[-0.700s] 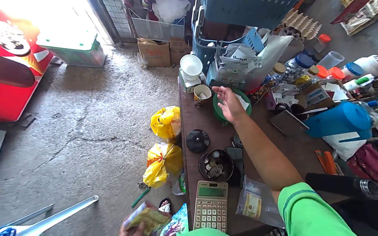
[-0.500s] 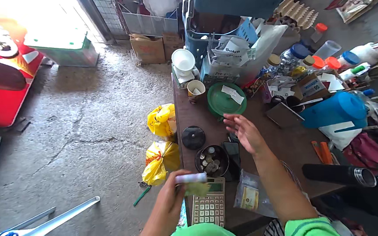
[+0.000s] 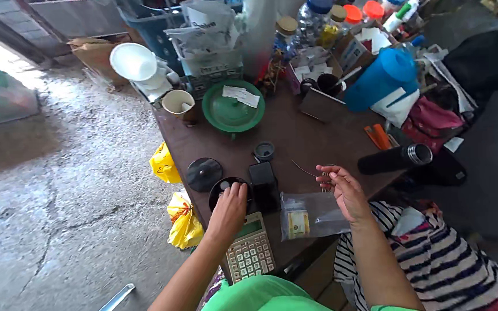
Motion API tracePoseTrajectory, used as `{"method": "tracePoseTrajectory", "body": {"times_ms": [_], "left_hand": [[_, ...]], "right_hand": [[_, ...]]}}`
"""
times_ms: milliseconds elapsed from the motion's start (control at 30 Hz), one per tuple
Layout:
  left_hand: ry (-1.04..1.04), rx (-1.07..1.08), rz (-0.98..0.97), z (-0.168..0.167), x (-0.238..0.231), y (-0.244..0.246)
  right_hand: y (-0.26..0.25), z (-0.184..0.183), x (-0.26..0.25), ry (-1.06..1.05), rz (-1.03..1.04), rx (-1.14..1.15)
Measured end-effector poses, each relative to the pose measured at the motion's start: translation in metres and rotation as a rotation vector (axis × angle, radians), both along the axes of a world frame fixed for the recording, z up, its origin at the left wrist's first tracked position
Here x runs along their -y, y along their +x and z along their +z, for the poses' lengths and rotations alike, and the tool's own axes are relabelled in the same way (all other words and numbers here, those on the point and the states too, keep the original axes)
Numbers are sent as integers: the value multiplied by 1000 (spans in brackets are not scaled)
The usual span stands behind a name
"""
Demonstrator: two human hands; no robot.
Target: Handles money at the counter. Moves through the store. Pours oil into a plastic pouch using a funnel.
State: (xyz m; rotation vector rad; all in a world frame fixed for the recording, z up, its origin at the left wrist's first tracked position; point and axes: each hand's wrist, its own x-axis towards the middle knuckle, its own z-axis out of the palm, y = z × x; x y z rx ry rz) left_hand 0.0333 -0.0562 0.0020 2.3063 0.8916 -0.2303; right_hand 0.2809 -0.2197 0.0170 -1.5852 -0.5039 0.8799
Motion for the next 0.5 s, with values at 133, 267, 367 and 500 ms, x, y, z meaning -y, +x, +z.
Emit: {"method": "tracePoseTrajectory", "body": {"times_ms": [133,267,367,500], "left_hand": [[213,499,64,-23,6,-29],[444,613,22,-28,16,-48],[503,391,-158,-33,22,-57],[501,334,-198,-32,24,-59]], "right_hand": [[12,-1,24,38,-48,89],[7,-5,25,76,-62,121],[-4,-5,22,89,-33,136],[-13,1,30,127,8,208]]}}
